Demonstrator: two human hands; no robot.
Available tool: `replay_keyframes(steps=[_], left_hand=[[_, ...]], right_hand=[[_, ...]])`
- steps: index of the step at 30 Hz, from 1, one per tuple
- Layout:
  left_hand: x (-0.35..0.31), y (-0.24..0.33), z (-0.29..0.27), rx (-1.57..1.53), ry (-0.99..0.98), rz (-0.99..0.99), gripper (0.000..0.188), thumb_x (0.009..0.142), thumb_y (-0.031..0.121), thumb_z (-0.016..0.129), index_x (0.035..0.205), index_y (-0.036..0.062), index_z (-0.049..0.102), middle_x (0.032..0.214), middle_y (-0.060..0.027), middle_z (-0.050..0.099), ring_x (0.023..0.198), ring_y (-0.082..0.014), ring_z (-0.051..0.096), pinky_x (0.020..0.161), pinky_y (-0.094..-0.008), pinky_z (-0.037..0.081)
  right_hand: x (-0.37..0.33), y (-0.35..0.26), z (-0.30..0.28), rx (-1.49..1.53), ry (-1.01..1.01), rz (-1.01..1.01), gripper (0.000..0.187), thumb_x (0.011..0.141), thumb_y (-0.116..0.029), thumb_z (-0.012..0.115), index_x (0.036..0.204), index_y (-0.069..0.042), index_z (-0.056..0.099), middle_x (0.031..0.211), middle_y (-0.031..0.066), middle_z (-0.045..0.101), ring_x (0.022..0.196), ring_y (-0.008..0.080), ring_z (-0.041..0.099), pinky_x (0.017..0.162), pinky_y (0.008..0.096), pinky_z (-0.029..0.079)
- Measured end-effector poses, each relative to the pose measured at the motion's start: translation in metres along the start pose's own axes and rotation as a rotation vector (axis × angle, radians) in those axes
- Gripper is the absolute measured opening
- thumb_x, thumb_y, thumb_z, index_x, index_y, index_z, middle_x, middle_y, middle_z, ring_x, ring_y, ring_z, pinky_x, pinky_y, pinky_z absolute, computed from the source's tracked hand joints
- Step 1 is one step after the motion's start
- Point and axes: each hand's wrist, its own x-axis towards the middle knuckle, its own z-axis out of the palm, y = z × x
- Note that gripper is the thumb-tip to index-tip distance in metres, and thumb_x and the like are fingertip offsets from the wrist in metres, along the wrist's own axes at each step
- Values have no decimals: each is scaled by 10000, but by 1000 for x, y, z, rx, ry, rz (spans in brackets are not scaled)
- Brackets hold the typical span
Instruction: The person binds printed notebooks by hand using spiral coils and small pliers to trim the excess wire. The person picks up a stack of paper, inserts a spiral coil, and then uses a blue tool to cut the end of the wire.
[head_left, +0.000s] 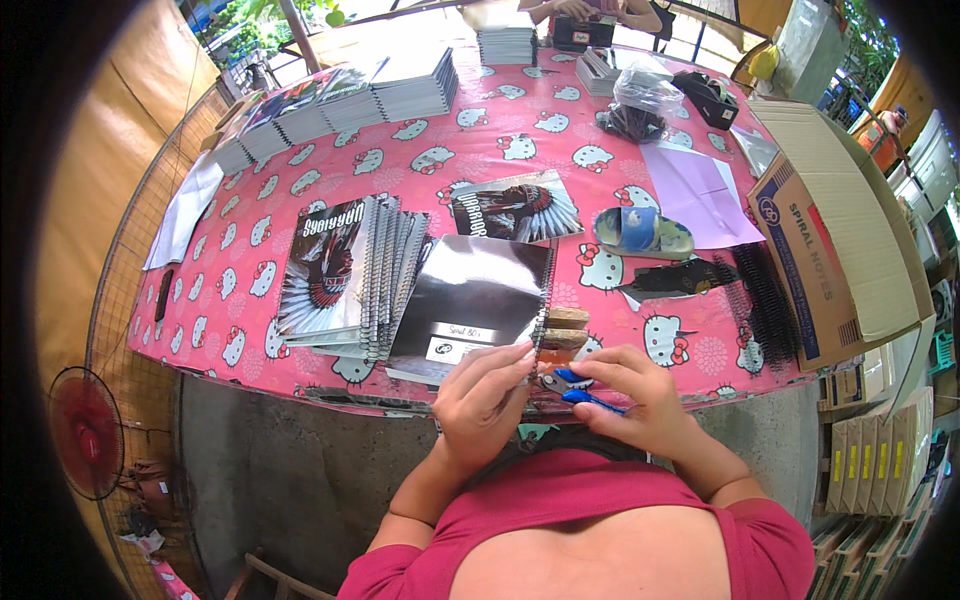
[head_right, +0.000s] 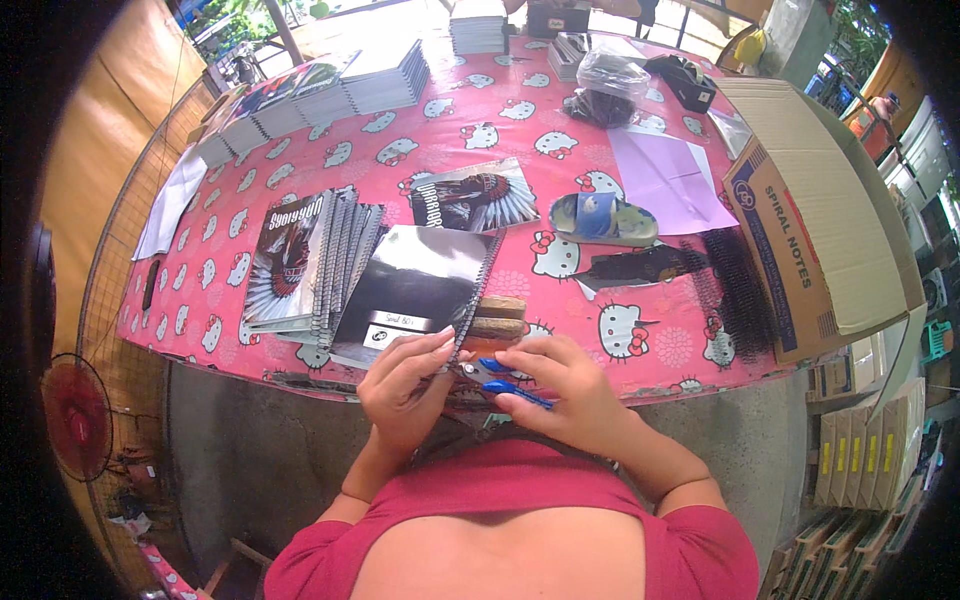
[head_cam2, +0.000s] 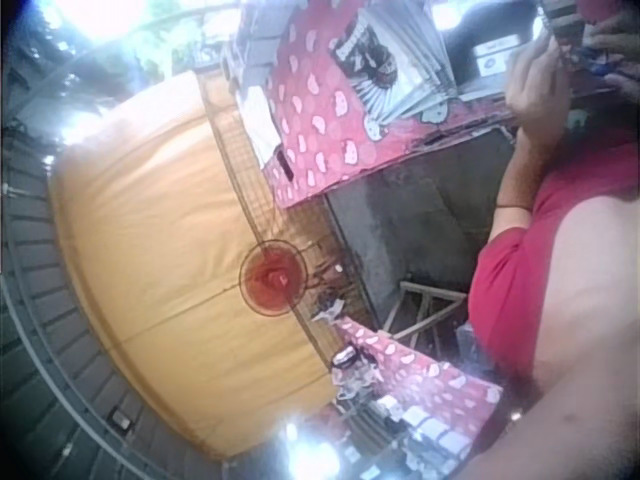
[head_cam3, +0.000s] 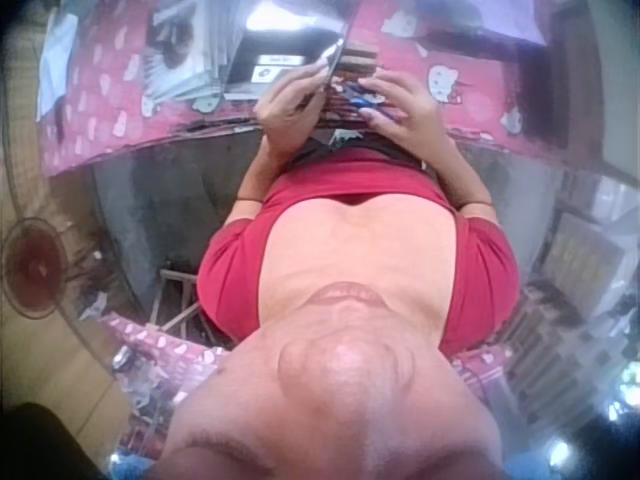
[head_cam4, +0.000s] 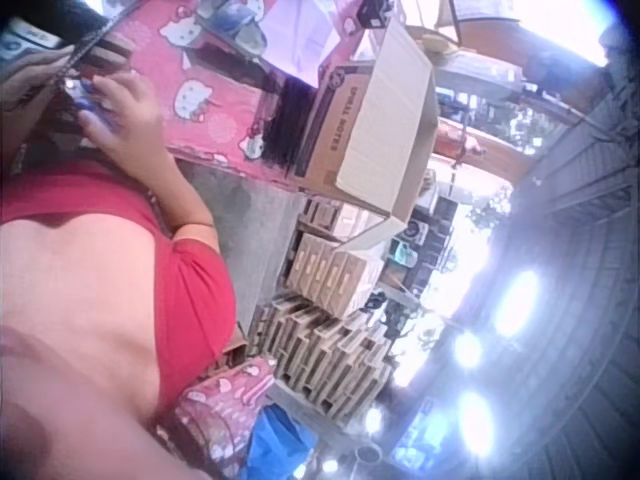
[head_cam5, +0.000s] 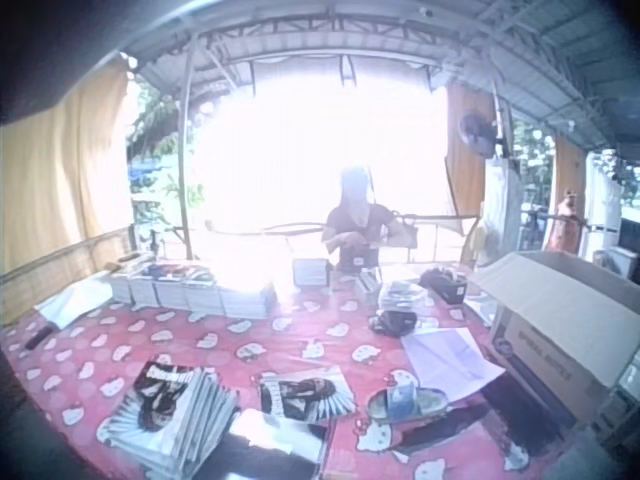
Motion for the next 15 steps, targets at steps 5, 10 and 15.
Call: replay_keyframes(steps=[5, 10, 15], left_hand=[[0, 3, 0, -21, 63, 110, 294, 627, -153, 698, 887, -19, 662, 971, -180, 688, 862, -247, 681, 728, -326, 567], [10, -2, -13, 159, 194, 148, 238, 755, -74, 706, 924, 3, 557, 988, -184, 674, 858, -294, 679, 753, -368, 554], [40, -52, -89, -280, 1225, -89, 267, 841, 96, 717, 854, 33, 458, 940, -157, 630, 826, -205, 629, 794, -310, 503]], right_hand=[[2, 31, 0, 1256, -416, 654, 339, 905, -154, 624, 1163, 63, 587, 942, 148, 679, 713, 203, 663, 672, 281, 537], [2, 7, -5, 602, -53, 376, 328, 898, -172, 633, 1174, 2, 600, 998, 129, 671, 834, 166, 648, 722, 273, 525], [-28, 111, -43, -459, 296, 392, 350, 779, -197, 730, 1085, -43, 655, 1084, 124, 643, 951, 222, 608, 796, 339, 478]])
